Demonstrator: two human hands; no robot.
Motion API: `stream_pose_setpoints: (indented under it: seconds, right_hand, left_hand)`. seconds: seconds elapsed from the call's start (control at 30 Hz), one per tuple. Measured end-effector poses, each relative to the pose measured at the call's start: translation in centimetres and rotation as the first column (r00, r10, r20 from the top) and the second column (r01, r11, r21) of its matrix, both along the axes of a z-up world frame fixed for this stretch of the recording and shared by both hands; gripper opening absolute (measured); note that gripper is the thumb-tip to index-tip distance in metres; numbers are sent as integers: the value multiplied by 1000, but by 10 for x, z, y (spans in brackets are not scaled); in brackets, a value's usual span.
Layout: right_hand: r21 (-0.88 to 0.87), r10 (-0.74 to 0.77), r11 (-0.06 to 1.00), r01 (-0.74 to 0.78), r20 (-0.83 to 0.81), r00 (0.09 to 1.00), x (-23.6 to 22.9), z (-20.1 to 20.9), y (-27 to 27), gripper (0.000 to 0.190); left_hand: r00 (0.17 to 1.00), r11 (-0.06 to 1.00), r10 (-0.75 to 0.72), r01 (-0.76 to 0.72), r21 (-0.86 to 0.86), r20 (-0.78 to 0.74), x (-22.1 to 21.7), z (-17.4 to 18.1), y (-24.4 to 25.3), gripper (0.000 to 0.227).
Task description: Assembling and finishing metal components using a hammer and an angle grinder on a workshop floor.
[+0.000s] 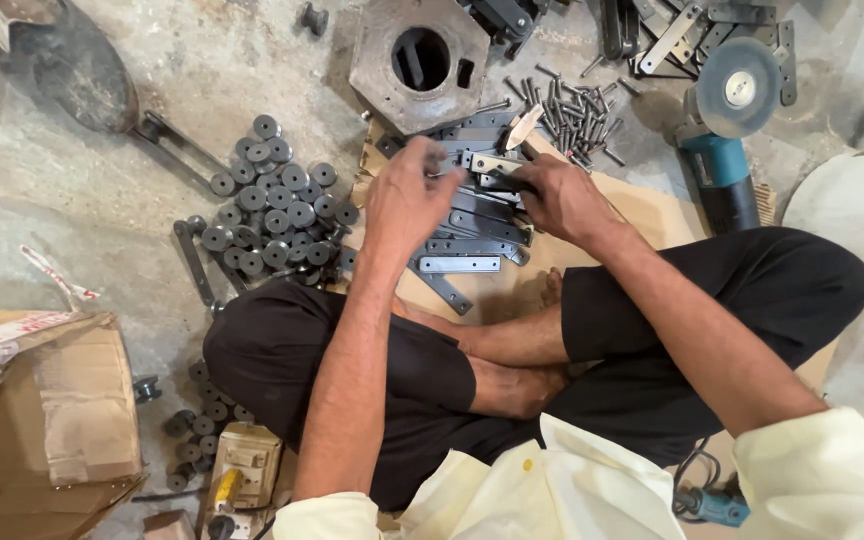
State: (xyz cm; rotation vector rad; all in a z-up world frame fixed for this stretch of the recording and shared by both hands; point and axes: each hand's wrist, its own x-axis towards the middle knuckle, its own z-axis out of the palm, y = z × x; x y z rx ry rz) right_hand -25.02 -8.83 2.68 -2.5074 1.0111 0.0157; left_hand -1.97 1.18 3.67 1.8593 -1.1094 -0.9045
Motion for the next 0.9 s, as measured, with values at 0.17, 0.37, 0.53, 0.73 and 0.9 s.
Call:
stream_pose_setpoints:
  seconds: [0.17, 0.37, 0.53, 0.73, 0.9]
  right_hand:
    - [204, 176, 959, -196, 110, 978, 37, 50, -3, 26]
    - [158, -239, 968, 194, 349, 906, 35, 21, -51, 15]
    - [-22, -304, 943, 333, 356, 884, 0, -36, -118, 13]
    - [-153, -135, 974, 166, 194, 972, 33, -73, -120, 17]
    - [-340, -96, 930, 141, 145, 985, 45, -108, -118, 17]
  left_hand:
    - [905, 873, -291, 384, -300, 311, -12, -8, 4, 56]
    - [963, 941, -190, 234, 246, -191, -9, -19, -4, 22]
    - [873, 979, 119, -23, 203, -474, 0, -42, -14, 26]
    - [616, 963, 252, -81, 258, -746, 2, -71, -14, 26]
    - [565, 949, 306, -120, 291, -766, 6, -73, -11, 37]
